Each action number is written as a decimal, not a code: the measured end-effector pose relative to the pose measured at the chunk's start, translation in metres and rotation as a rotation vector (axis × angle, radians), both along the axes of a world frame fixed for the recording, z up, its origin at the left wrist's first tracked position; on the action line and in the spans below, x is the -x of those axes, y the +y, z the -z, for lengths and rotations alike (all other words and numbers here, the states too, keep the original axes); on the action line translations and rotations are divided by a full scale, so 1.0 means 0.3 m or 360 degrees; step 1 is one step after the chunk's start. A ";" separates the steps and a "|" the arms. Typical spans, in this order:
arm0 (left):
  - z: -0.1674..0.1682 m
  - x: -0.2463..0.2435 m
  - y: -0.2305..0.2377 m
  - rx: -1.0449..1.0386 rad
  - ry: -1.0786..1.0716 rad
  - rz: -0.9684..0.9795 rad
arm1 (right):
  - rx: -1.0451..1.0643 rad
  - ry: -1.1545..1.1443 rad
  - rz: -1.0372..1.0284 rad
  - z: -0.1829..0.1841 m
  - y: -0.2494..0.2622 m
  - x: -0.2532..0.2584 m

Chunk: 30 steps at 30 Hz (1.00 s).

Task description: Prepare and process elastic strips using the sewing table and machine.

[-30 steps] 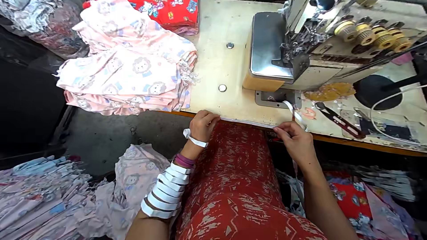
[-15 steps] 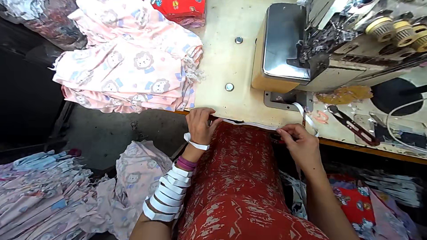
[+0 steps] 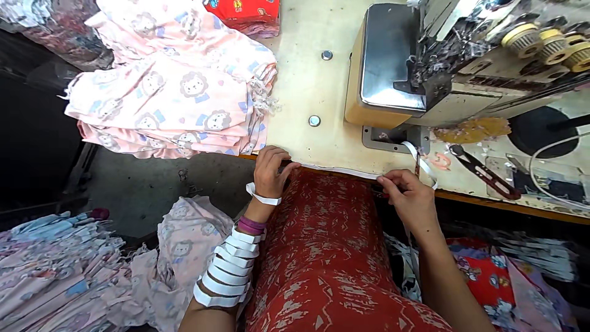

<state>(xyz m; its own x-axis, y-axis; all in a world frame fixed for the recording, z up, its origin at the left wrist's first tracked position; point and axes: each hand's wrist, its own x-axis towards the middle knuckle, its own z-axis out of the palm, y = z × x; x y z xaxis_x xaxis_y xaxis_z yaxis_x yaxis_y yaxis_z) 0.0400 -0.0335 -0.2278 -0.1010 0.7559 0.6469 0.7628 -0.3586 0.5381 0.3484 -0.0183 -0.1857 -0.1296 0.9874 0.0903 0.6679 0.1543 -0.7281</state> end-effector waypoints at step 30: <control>-0.048 0.012 -0.003 0.0294 0.0049 0.0075 | 0.0822 0.0515 -0.0081 -0.133 -0.195 -0.547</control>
